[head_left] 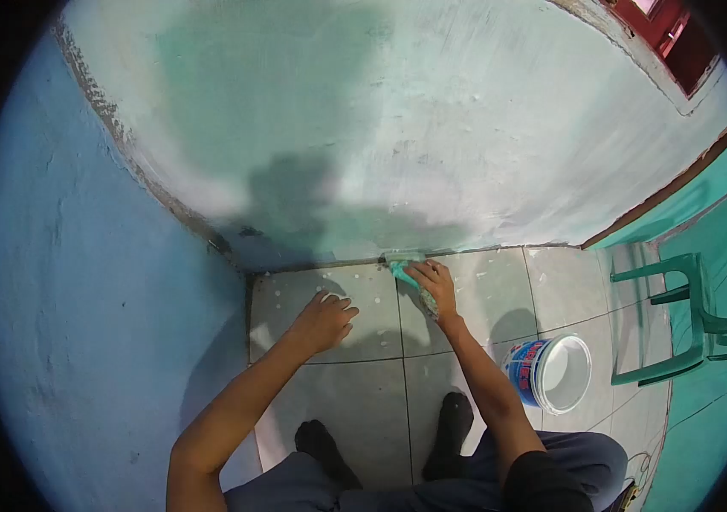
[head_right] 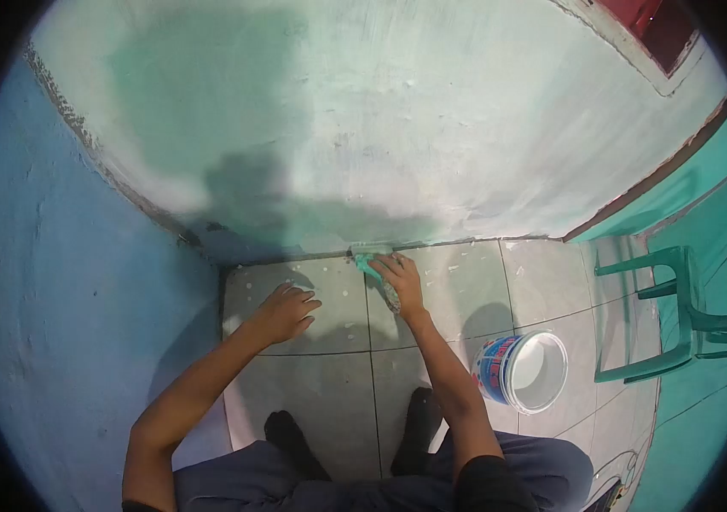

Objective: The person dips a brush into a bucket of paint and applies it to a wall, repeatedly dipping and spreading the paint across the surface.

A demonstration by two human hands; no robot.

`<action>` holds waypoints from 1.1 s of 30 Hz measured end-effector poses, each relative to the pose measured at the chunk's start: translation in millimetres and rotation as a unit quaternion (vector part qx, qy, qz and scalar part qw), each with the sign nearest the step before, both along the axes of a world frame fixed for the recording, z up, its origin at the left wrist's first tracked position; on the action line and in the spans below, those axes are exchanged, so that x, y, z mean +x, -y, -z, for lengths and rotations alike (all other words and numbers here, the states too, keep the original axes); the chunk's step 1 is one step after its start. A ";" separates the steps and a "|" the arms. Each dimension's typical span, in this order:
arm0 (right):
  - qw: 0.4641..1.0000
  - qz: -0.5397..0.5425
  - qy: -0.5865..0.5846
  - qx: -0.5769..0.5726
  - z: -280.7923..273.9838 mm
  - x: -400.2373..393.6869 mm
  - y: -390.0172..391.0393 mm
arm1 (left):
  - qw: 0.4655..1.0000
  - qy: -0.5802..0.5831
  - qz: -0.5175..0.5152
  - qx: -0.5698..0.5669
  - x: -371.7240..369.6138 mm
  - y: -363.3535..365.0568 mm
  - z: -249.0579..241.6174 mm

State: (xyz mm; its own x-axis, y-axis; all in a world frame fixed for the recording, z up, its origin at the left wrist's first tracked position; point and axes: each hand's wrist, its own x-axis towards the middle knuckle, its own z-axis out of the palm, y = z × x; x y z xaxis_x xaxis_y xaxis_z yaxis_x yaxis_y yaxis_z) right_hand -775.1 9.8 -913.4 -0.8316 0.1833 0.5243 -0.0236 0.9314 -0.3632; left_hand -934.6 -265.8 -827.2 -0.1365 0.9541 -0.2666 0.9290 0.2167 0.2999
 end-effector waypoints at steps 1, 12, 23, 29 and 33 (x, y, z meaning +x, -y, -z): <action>1.000 0.000 -0.001 0.001 2.1 1.9 -2.9 | 1.000 -0.001 0.001 0.009 -0.4 -0.2 3.2; 1.000 0.011 -0.020 0.013 -3.8 10.5 -18.6 | 0.999 0.011 -0.001 0.051 0.2 -13.2 3.9; 0.999 0.041 -0.001 -0.002 -0.6 15.9 -37.1 | 0.998 0.021 0.019 0.059 9.4 -36.0 2.3; 0.999 0.009 0.012 -0.052 9.6 30.3 -37.3 | 0.998 0.020 0.030 0.046 7.7 -41.7 10.2; 0.996 0.036 -0.055 -0.055 1.8 15.1 -45.6 | 0.998 0.017 0.021 0.048 7.3 -39.7 6.5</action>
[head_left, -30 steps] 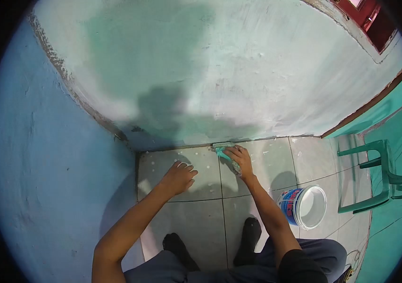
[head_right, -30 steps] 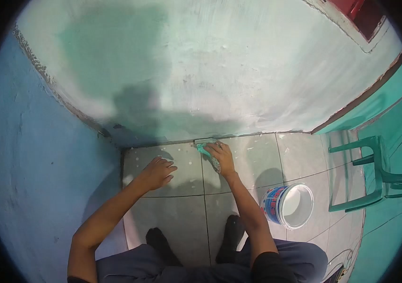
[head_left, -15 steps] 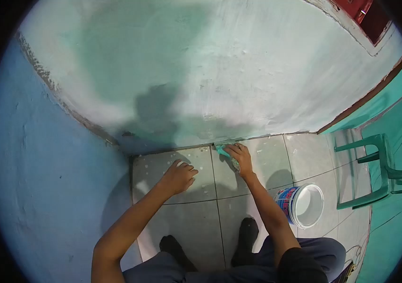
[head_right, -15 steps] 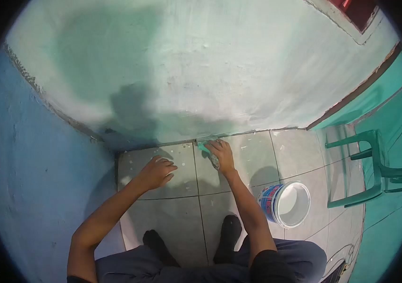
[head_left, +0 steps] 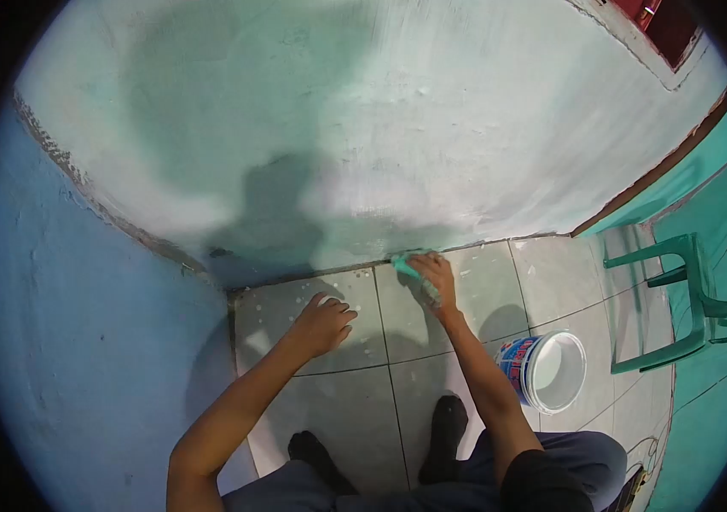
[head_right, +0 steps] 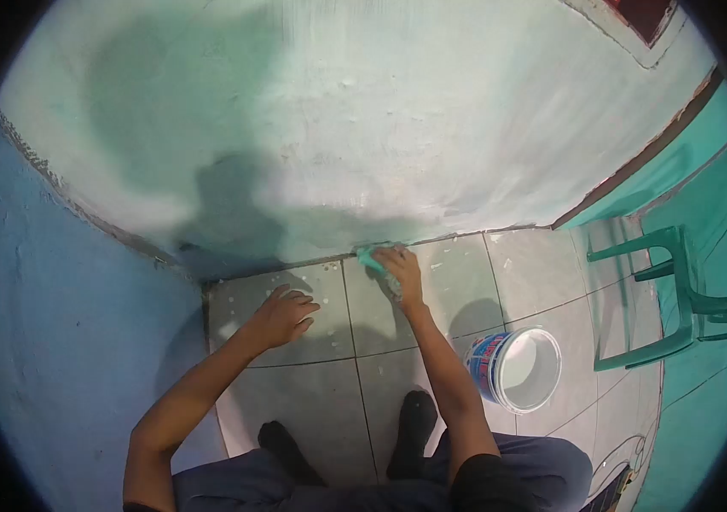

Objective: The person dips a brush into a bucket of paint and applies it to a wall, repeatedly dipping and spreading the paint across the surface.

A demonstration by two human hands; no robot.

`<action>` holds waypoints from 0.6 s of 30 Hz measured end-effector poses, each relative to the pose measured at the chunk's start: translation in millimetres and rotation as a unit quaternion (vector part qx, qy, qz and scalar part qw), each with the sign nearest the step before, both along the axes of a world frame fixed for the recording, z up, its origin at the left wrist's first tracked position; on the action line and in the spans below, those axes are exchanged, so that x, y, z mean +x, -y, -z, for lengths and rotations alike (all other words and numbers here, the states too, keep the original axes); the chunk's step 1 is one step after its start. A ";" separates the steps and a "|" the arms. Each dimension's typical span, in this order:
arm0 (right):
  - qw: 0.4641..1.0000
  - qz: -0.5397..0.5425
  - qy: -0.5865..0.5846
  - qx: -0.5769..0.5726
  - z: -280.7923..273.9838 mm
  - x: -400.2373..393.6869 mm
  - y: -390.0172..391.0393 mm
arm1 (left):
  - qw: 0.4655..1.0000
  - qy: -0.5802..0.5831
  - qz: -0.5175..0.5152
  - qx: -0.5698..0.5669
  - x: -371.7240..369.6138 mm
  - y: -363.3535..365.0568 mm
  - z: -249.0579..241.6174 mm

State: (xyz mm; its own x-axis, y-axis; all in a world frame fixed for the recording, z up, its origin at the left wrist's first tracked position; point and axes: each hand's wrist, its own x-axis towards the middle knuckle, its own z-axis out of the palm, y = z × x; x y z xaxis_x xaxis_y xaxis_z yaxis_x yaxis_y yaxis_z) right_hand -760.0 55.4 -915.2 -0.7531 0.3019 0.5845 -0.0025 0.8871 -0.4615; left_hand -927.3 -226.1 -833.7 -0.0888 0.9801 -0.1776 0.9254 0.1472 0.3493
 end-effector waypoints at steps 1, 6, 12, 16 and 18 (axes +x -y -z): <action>1.000 0.027 0.001 0.005 -6.0 -1.2 0.8 | 1.000 0.000 0.000 -0.006 -0.5 1.0 -0.4; 0.999 0.028 0.027 0.034 1.9 12.0 7.8 | 1.000 0.009 -0.006 0.013 -2.5 8.0 8.9; 0.996 0.001 0.066 0.061 5.7 2.2 12.1 | 1.000 -0.012 -0.005 -0.005 -2.8 4.6 1.6; 0.996 -0.029 0.058 0.059 -23.7 -7.8 6.8 | 1.000 -0.025 -0.001 0.012 1.2 10.4 -3.8; 0.995 -0.016 0.048 0.084 -32.2 -8.6 6.2 | 0.999 -0.034 0.001 0.019 -0.7 14.9 -3.5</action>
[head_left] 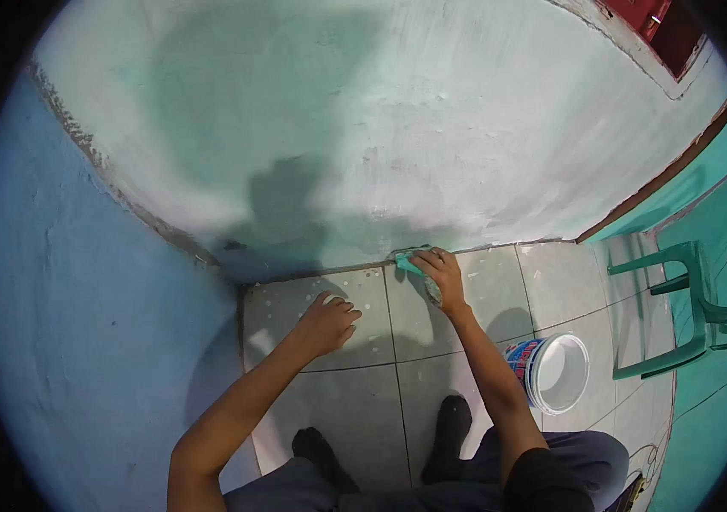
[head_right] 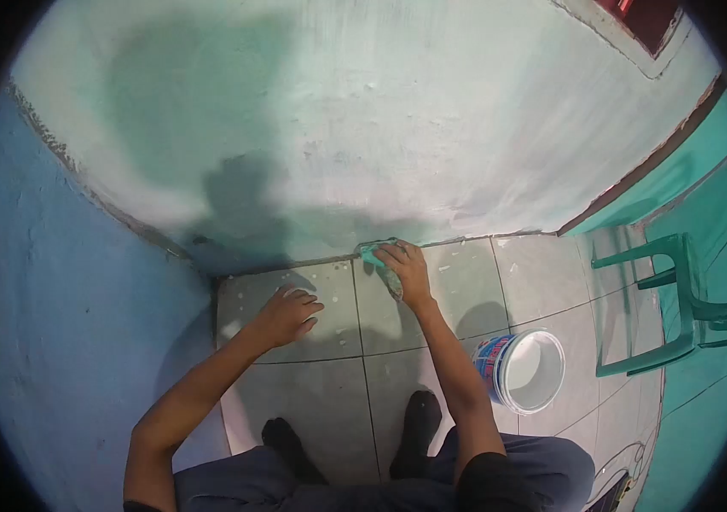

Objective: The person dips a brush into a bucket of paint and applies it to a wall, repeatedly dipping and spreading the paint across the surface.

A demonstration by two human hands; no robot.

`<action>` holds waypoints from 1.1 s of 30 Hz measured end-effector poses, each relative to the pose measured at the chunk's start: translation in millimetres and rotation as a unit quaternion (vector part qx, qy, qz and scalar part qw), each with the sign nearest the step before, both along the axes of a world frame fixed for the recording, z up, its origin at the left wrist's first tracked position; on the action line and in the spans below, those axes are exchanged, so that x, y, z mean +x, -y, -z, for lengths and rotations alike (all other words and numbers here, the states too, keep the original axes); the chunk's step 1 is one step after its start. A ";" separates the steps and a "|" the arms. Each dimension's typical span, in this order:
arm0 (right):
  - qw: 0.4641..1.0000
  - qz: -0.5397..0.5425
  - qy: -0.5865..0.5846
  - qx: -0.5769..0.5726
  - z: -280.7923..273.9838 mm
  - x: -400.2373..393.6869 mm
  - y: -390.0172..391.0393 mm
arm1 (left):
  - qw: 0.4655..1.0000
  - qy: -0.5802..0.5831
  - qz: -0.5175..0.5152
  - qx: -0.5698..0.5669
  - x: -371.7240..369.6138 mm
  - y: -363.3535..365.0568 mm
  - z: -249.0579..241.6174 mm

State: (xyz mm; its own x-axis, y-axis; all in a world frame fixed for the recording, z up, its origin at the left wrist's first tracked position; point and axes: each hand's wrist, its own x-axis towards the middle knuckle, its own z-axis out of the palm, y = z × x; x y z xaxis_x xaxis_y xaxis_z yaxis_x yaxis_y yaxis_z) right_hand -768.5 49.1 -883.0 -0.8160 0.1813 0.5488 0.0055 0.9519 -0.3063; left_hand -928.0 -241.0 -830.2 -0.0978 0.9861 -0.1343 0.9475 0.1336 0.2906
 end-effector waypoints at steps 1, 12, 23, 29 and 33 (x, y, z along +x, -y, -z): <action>0.999 0.014 -0.025 0.019 -0.1 0.1 1.0 | 1.000 0.004 0.000 0.011 -0.6 2.2 0.0; 1.000 0.024 0.010 -0.010 33.4 10.1 27.5 | 0.999 -0.014 -0.023 0.046 -5.0 8.7 -2.1; 1.000 0.022 0.002 0.020 -24.6 -15.8 19.8 | 0.999 -0.018 -0.024 -0.021 -1.9 17.9 -10.3; 0.990 0.039 -0.115 0.066 -107.1 -13.7 33.3 | 0.998 -0.006 -0.012 0.068 -5.8 20.6 4.5; 0.933 0.085 -0.276 0.213 -110.7 -16.1 40.1 | 0.996 -0.016 -0.013 0.086 -10.6 27.6 9.2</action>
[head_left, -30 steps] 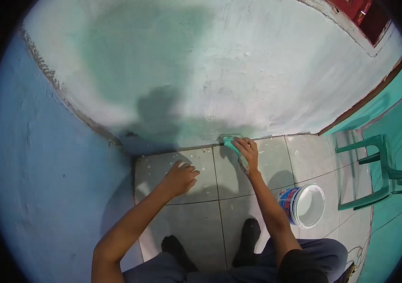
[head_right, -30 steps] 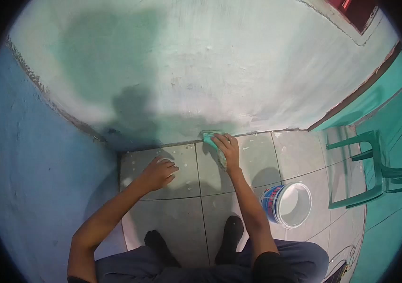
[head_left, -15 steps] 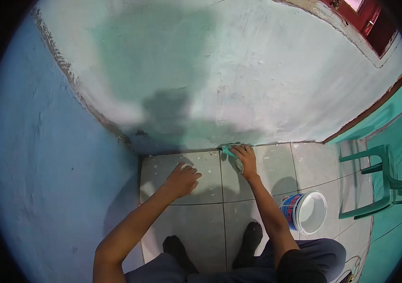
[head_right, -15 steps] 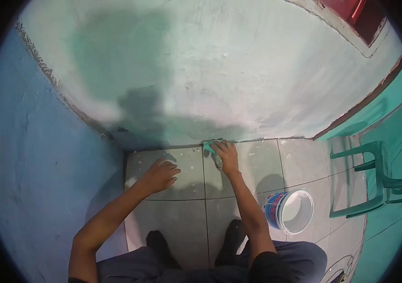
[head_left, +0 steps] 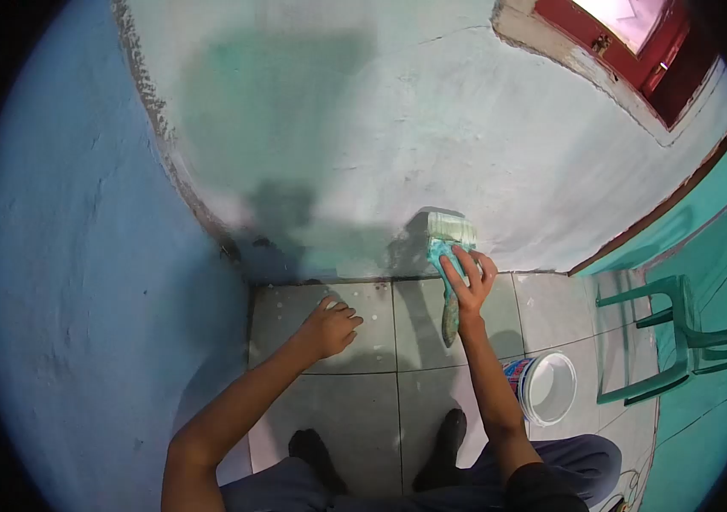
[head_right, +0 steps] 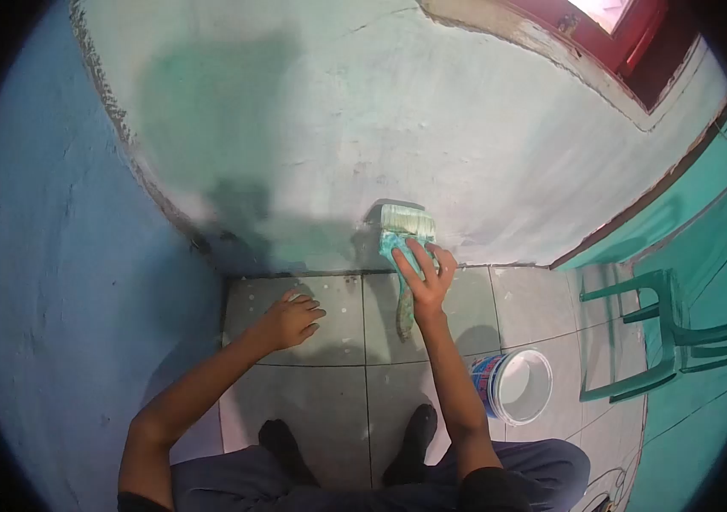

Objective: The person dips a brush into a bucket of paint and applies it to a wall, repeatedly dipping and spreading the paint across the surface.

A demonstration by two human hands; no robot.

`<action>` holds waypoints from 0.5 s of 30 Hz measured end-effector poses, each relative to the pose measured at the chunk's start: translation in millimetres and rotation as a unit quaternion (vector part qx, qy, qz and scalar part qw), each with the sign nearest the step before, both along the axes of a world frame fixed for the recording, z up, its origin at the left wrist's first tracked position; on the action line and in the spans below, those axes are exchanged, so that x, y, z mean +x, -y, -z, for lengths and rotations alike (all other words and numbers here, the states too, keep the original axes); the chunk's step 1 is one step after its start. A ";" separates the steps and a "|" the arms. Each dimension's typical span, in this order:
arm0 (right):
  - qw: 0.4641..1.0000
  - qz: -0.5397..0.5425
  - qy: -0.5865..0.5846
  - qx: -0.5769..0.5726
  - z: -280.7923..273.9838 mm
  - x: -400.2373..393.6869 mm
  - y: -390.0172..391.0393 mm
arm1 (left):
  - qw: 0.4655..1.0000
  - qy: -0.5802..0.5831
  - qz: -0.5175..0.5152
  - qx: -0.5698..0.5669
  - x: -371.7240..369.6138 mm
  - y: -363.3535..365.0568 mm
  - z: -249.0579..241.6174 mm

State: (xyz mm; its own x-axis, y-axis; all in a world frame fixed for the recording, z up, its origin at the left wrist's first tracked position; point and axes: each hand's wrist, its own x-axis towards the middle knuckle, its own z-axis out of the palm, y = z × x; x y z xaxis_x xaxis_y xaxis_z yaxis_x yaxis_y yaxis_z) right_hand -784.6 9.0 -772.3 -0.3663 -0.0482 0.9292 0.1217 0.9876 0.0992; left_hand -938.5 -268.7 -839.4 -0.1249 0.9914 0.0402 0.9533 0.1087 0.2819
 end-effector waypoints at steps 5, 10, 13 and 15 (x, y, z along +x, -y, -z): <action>0.995 -0.006 0.090 -0.040 51.1 -5.9 -1.6 | 1.000 0.006 -0.009 0.005 -2.6 9.4 -1.5; 0.961 0.011 0.255 -0.107 119.8 7.1 8.5 | 0.999 -0.036 -0.010 0.002 0.6 12.3 -7.2; 0.954 0.018 0.283 -0.096 114.2 12.8 11.7 | 0.999 -0.042 -0.008 -0.003 -2.2 14.1 -8.8; 0.959 0.011 0.267 -0.095 110.0 17.4 14.3 | 1.000 -0.029 -0.007 -0.006 -0.3 14.7 -5.3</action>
State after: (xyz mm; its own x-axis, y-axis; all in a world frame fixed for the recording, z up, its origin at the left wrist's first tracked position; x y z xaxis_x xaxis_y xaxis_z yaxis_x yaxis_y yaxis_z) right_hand -767.2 -5.3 -882.3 -0.7919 0.1158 0.5996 0.1237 0.9919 -0.0281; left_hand -938.8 -283.3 -834.0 -0.1365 0.9900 0.0356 0.9663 0.1252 0.2250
